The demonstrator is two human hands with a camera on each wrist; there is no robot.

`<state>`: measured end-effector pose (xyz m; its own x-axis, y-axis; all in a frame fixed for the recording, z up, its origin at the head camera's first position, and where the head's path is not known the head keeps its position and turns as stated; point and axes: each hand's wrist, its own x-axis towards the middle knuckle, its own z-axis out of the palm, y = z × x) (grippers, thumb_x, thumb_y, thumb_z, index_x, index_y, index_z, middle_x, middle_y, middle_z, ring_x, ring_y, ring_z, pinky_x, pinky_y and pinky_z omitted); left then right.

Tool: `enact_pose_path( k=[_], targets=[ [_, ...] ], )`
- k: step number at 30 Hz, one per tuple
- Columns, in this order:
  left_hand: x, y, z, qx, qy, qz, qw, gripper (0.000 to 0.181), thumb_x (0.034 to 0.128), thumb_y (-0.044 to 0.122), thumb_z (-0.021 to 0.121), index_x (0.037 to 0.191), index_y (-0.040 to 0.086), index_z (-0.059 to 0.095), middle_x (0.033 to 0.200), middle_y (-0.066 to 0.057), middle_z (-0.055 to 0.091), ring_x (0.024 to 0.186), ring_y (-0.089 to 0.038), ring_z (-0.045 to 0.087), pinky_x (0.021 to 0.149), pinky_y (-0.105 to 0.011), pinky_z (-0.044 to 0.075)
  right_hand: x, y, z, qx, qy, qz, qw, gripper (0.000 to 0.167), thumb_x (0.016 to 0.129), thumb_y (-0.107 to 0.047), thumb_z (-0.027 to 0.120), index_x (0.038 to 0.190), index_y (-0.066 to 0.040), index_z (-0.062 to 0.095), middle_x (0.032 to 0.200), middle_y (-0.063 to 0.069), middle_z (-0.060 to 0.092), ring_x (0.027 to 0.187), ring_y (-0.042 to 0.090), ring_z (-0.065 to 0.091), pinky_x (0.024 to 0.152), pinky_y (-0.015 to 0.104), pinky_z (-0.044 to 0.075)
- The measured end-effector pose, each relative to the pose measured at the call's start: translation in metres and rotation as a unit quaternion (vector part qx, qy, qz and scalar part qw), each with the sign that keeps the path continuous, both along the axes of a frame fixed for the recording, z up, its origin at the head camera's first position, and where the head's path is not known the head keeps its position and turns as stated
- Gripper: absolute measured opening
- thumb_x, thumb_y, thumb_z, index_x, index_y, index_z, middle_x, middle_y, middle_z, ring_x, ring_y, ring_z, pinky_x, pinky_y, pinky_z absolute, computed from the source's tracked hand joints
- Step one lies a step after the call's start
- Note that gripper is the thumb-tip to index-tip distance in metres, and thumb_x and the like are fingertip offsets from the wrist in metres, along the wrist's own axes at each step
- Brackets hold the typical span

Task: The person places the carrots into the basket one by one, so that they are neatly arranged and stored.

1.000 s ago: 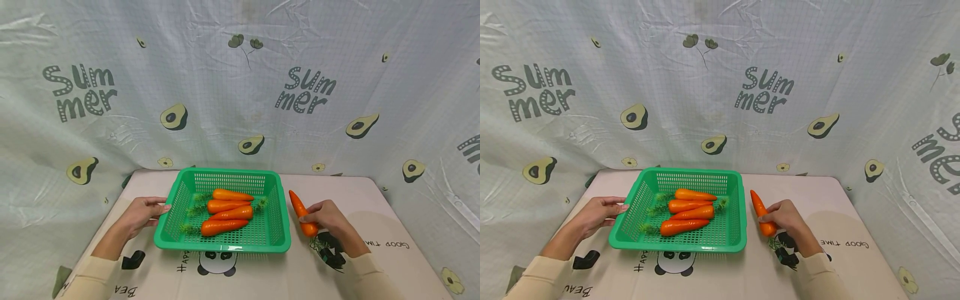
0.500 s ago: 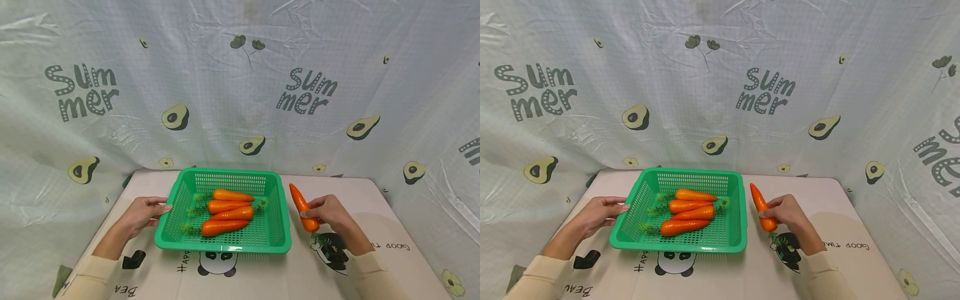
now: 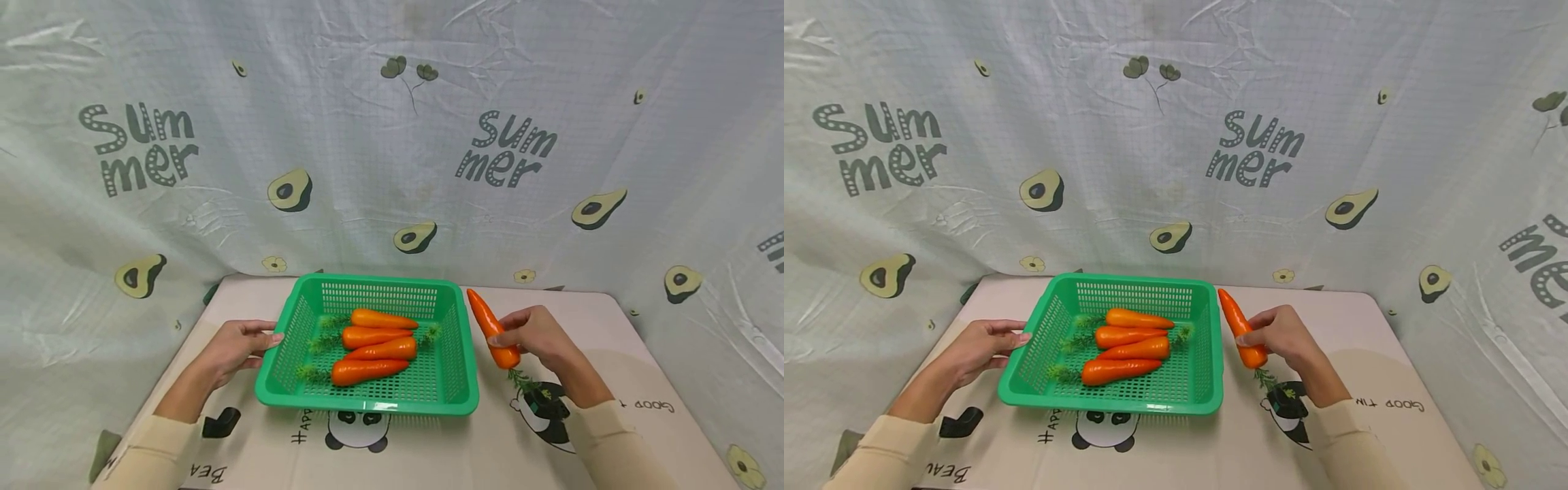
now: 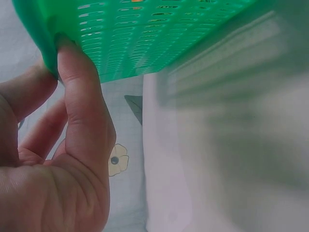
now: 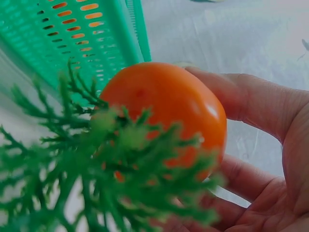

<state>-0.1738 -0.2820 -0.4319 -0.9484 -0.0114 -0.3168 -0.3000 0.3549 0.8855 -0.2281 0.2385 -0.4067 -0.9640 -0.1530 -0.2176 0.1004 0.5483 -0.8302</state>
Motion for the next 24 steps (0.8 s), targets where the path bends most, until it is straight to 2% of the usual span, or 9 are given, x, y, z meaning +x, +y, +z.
enact_pose_path(
  k=[24],
  targets=[
    [0.000,0.000,0.001,0.000,-0.002,0.009,1.0000,0.058,0.1023,0.023,0.069,0.149,-0.006,0.051,0.097,0.002,0.076,0.081,-0.010,0.071,0.067,-0.028,0.060,-0.013,-0.037,0.025,0.000,0.009,0.094,0.9955,0.035,0.081,-0.010,0.087,0.110,0.008,0.076,0.100,0.018,0.073,0.077,0.023,0.070,0.072,0.036,0.064]
  ],
)
